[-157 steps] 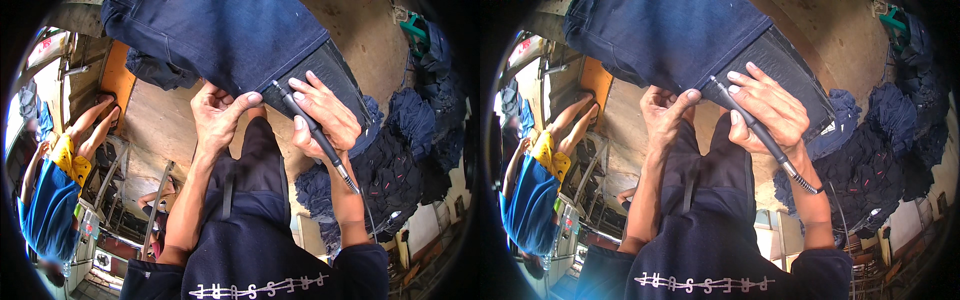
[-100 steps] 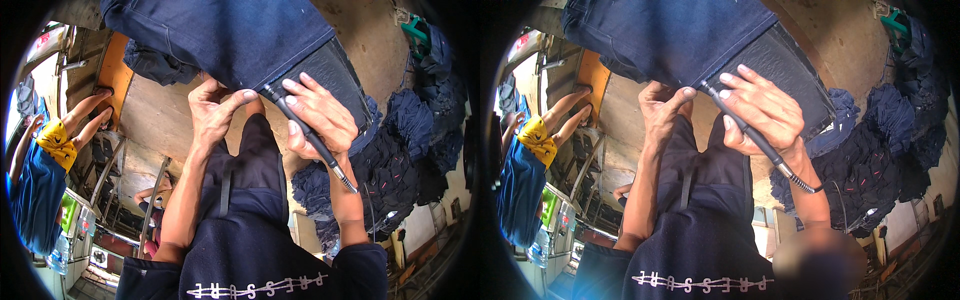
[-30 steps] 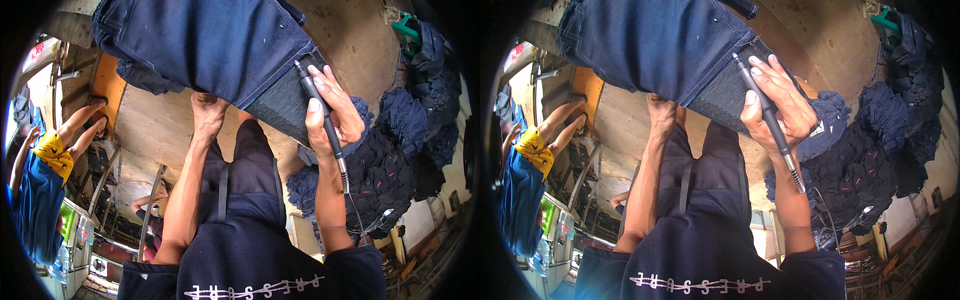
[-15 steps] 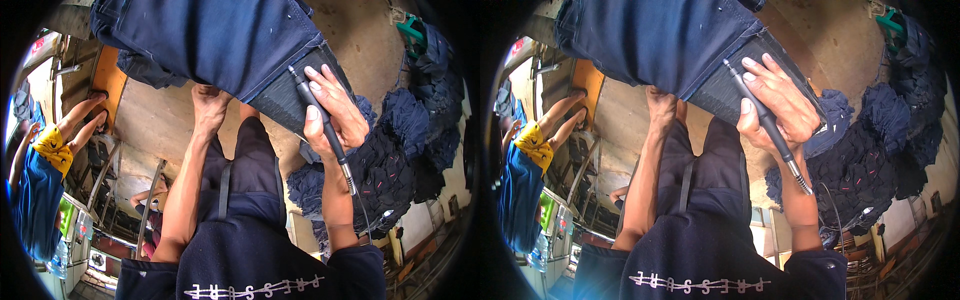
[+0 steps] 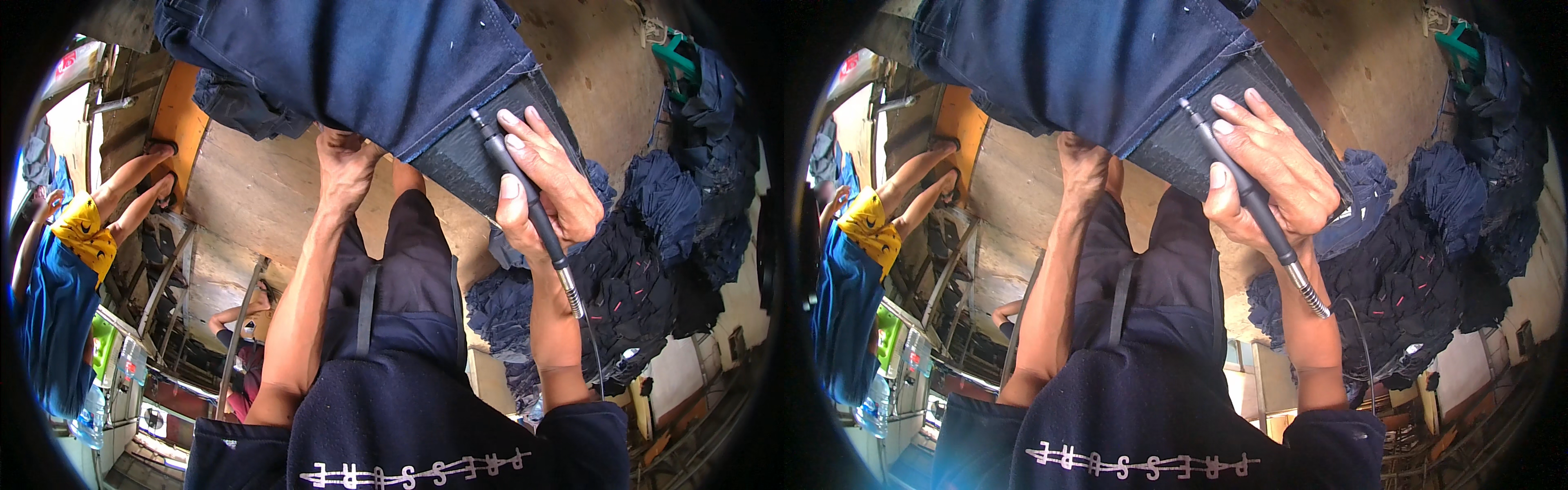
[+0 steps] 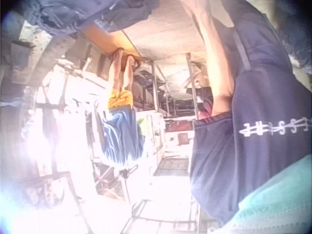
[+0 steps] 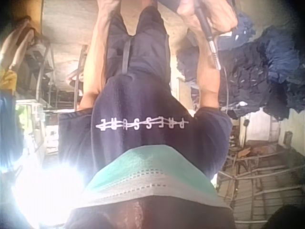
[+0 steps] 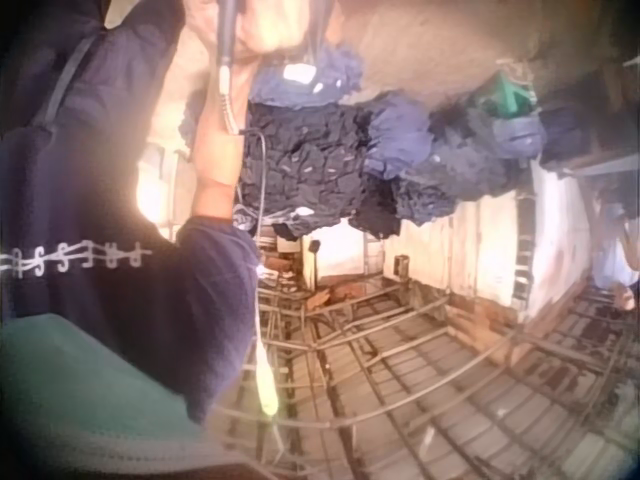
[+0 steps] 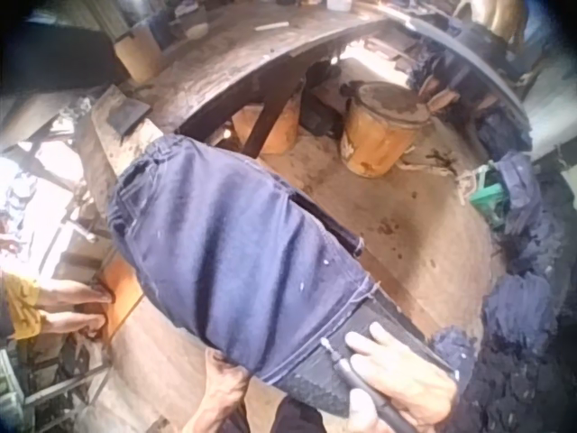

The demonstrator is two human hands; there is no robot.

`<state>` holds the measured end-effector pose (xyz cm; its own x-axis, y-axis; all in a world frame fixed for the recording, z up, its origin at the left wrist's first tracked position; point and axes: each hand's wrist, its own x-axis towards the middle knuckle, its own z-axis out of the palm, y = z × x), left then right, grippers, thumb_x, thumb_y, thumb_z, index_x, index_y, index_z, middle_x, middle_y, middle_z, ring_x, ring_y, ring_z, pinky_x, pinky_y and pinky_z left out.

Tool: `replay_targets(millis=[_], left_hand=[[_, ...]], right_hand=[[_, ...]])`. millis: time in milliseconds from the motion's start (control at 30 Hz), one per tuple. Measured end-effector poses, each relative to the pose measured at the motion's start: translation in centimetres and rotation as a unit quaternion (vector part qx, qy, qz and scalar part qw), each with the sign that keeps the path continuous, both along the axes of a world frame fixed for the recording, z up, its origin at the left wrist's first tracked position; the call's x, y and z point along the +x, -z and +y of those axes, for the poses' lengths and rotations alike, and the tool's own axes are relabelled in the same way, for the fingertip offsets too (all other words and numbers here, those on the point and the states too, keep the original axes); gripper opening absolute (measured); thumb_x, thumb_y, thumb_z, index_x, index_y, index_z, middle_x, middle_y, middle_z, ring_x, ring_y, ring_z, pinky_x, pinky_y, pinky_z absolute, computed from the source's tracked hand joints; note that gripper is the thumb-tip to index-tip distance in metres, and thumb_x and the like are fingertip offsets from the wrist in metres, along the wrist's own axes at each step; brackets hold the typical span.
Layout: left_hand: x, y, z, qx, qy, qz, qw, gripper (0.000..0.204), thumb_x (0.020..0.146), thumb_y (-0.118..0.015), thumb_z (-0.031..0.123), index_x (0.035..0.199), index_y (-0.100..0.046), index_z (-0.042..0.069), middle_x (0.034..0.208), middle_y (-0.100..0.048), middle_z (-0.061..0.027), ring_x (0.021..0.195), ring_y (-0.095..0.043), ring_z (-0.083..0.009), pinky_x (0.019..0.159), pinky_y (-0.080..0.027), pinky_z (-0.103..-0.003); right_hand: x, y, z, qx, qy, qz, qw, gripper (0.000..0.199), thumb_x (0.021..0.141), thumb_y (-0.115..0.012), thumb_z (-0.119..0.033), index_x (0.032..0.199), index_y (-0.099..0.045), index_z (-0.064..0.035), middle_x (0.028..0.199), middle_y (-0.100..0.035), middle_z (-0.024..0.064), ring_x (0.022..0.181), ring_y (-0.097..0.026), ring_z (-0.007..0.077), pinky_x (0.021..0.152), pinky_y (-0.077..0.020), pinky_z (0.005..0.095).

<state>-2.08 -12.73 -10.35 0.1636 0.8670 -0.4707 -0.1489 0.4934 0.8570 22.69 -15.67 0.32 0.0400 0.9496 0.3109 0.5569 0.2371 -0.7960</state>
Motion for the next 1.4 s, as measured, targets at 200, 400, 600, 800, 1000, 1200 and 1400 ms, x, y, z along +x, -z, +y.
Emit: replay_targets(millis=[200, 400, 600, 800, 1000, 1200, 1400], left_hand=[[-0.27, 0.23, 0.04, 0.011, 0.022, 0.013, 1.0, 0.031, 0.089, -0.088, -0.001, 0.119, -0.08, 0.002, 0.124, -0.081, -0.004, 0.122, -0.071, -0.0169, 0.114, -0.05, -0.04], [-0.16, 0.22, -0.11, 0.011, 0.021, 0.014, 1.0, 0.029, 0.09, -0.088, -0.001, 0.117, -0.08, 0.003, 0.122, -0.082, -0.0039, 0.118, -0.072, -0.0164, 0.113, -0.051, -0.04], [-0.06, 0.46, -0.17, 0.014, 0.008, 0.004, 1.0, 0.027, 0.09, -0.088, -0.002, 0.115, -0.081, 0.002, 0.121, -0.082, -0.0037, 0.117, -0.072, -0.0158, 0.111, -0.052, -0.04], [-0.54, 0.73, -0.15, 0.001, 0.029, 0.01, 1.0, 0.026, 0.091, -0.087, -0.003, 0.116, -0.081, 0.002, 0.12, -0.082, -0.004, 0.116, -0.073, -0.016, 0.109, -0.053, -0.039], [-0.21, 0.66, -0.23, 0.019, 0.006, -0.036, 0.999, 0.025, 0.092, -0.086, -0.003, 0.116, -0.081, 0.002, 0.12, -0.082, -0.0045, 0.116, -0.073, -0.0159, 0.108, -0.053, -0.039], [-0.38, 0.27, -0.08, 0.008, 0.033, 0.022, 0.999, 0.023, 0.093, -0.086, -0.002, 0.115, -0.081, 0.001, 0.117, -0.083, -0.0042, 0.113, -0.073, -0.0159, 0.105, -0.054, -0.038], [-0.44, 0.16, -0.03, 0.005, 0.041, 0.044, 0.998, 0.019, 0.094, -0.083, -0.002, 0.112, -0.081, 0.001, 0.114, -0.083, -0.0044, 0.107, -0.074, -0.0151, 0.1, -0.056, -0.036]], right_hand=[[-0.16, 0.06, 0.15, 0.011, -0.018, 0.01, 1.0, 0.031, 0.079, -0.072, 0.001, 0.108, -0.079, 0.0081, 0.099, -0.081, 0.023, 0.109, -0.081, 0.0409, 0.107, -0.0602, 0.0598], [-0.56, 0.31, 0.24, 0.027, -0.03, 0.02, 0.999, 0.028, 0.076, -0.075, 0.0, 0.103, -0.081, 0.005, 0.093, -0.081, 0.0178, 0.105, -0.083, 0.0382, 0.104, -0.0629, 0.0572], [-0.56, -0.32, 0.48, 0.004, -0.077, 0.014, 0.997, 0.028, 0.078, -0.074, -0.002, 0.104, -0.082, 0.0037, 0.093, -0.081, 0.016, 0.105, -0.083, 0.0357, 0.105, -0.0638, 0.0549], [-0.6, -0.5, 0.46, -0.002, -0.092, 0.01, 0.996, 0.025, 0.082, -0.076, -0.005, 0.105, -0.082, 0.0032, 0.094, -0.081, 0.0167, 0.106, -0.083, 0.0345, 0.103, -0.0647, 0.0534], [-0.6, -0.26, 0.48, 0.008, -0.084, 0.008, 0.996, 0.025, 0.082, -0.076, -0.005, 0.105, -0.082, 0.0032, 0.092, -0.081, 0.016, 0.105, -0.083, 0.0346, 0.103, -0.065, 0.0533], [-0.62, -0.11, 0.18, 0.016, -0.054, 0.012, 0.998, 0.025, 0.08, -0.076, -0.004, 0.104, -0.082, 0.0036, 0.092, -0.081, 0.0161, 0.105, -0.083, 0.0354, 0.104, -0.0641, 0.0547], [-0.46, 0.4, 0.03, 0.03, -0.011, 0.021, 0.999, 0.027, 0.077, -0.075, -0.001, 0.102, -0.081, 0.0049, 0.094, -0.081, 0.0171, 0.105, -0.083, 0.0375, 0.105, -0.0628, 0.0573]])
